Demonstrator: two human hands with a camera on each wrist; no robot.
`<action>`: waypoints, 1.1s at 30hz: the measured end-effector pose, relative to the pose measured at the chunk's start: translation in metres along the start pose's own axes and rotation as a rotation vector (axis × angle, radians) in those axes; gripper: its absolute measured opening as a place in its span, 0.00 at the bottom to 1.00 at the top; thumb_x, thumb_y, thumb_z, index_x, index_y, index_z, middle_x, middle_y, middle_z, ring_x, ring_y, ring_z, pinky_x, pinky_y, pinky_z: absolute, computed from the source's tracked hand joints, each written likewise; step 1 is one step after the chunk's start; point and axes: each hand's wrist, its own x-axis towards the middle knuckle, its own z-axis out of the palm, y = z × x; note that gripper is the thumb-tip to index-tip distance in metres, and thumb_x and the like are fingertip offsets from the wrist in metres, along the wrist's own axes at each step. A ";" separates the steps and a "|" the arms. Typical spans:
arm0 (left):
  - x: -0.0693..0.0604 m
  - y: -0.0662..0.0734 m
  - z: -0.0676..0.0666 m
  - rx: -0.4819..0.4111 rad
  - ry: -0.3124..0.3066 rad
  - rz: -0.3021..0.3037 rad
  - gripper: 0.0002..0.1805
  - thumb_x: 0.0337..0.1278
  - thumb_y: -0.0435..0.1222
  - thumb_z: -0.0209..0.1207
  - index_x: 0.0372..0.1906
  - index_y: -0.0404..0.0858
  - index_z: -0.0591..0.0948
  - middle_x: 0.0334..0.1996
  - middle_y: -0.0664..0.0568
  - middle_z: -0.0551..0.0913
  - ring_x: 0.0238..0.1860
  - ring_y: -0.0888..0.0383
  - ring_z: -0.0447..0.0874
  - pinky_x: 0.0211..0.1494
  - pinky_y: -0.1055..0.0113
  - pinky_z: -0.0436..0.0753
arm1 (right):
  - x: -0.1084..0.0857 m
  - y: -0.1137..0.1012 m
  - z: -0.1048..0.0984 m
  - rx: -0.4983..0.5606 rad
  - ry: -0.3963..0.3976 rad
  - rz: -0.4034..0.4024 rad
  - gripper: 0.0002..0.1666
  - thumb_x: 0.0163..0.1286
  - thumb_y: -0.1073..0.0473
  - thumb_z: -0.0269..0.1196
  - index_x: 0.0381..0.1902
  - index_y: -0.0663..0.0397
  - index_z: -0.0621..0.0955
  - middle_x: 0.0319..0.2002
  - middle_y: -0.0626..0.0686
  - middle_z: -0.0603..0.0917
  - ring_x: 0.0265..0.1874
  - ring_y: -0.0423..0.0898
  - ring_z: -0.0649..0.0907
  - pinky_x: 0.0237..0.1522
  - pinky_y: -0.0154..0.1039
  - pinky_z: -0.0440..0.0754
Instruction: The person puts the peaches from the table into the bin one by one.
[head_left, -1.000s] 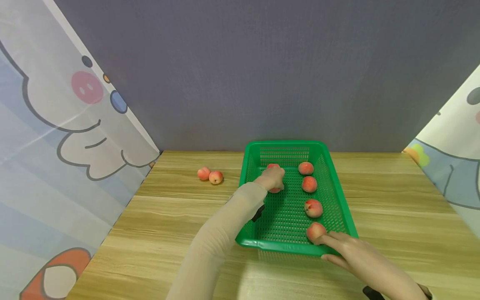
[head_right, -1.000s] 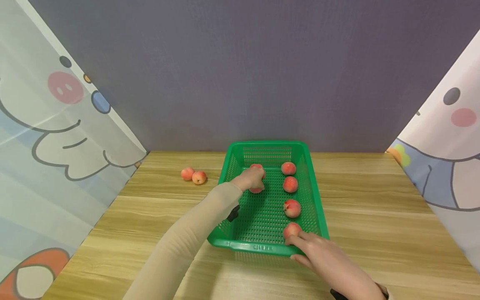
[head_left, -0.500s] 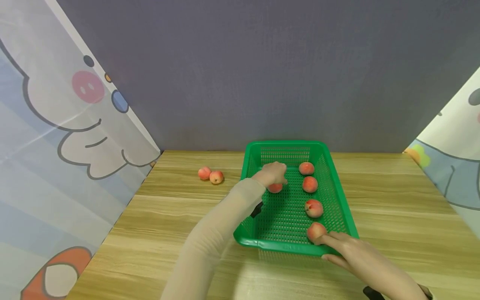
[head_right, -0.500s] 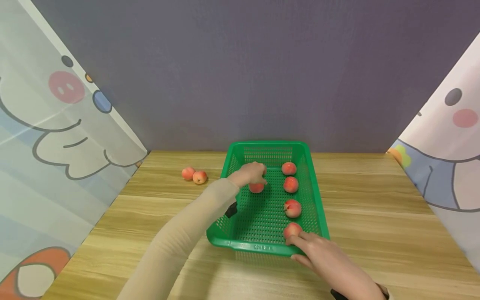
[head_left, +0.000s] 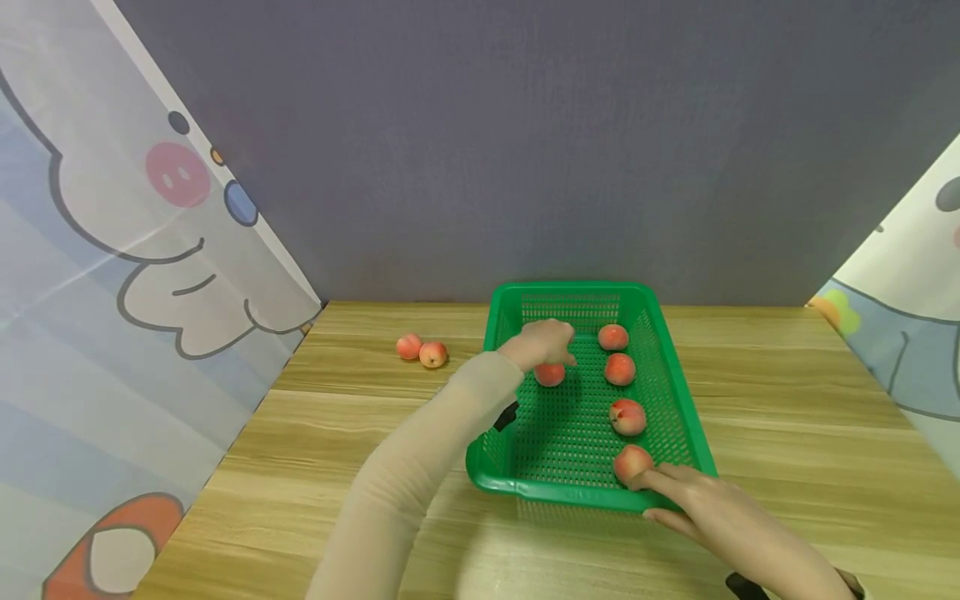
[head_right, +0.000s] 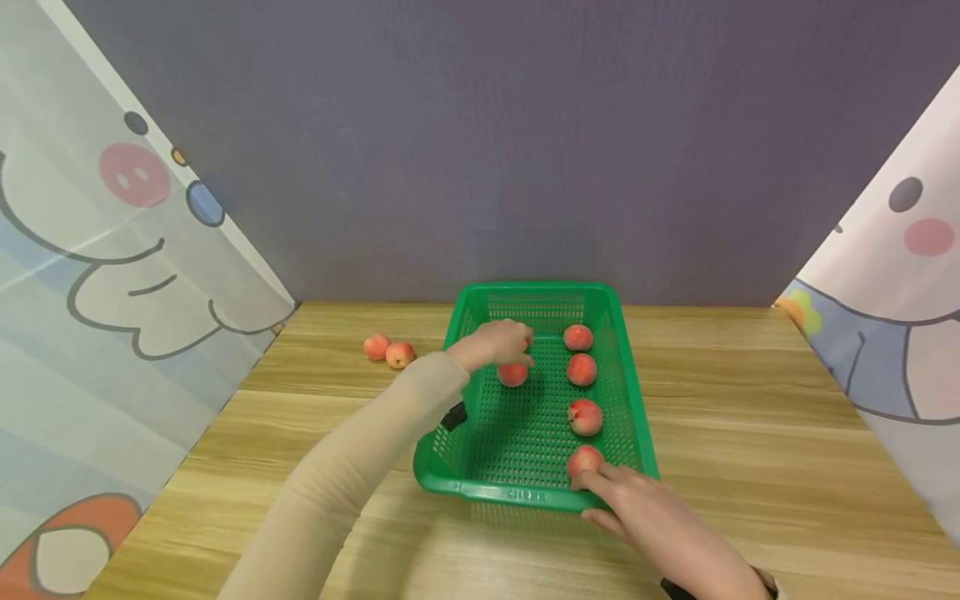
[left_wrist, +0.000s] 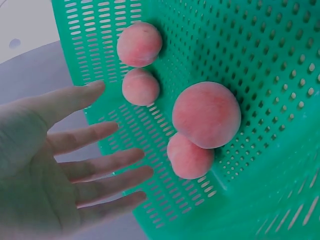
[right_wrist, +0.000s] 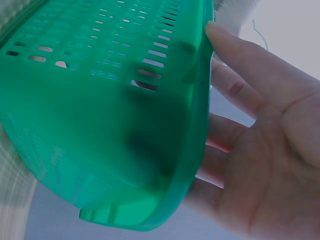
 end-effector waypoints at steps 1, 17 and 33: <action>-0.001 0.000 -0.001 -0.001 0.001 0.004 0.21 0.51 0.46 0.58 0.51 0.43 0.74 0.49 0.56 0.76 0.44 0.61 0.76 0.40 0.67 0.76 | 0.000 0.000 0.000 0.000 0.001 0.000 0.18 0.52 0.52 0.65 0.42 0.41 0.76 0.34 0.39 0.77 0.31 0.37 0.78 0.25 0.32 0.76; -0.023 -0.007 -0.020 -0.005 0.034 0.064 0.27 0.53 0.49 0.56 0.57 0.44 0.70 0.54 0.55 0.72 0.52 0.58 0.72 0.47 0.65 0.75 | 0.000 0.000 0.000 -0.001 -0.014 0.013 0.18 0.52 0.52 0.65 0.43 0.41 0.76 0.35 0.40 0.77 0.33 0.38 0.79 0.26 0.33 0.77; -0.061 -0.034 -0.046 -0.049 0.130 0.078 0.25 0.55 0.48 0.54 0.58 0.44 0.70 0.57 0.53 0.70 0.59 0.54 0.65 0.52 0.59 0.71 | 0.001 0.001 0.000 -0.005 0.007 -0.006 0.18 0.51 0.53 0.66 0.42 0.41 0.76 0.35 0.39 0.78 0.32 0.38 0.79 0.26 0.32 0.77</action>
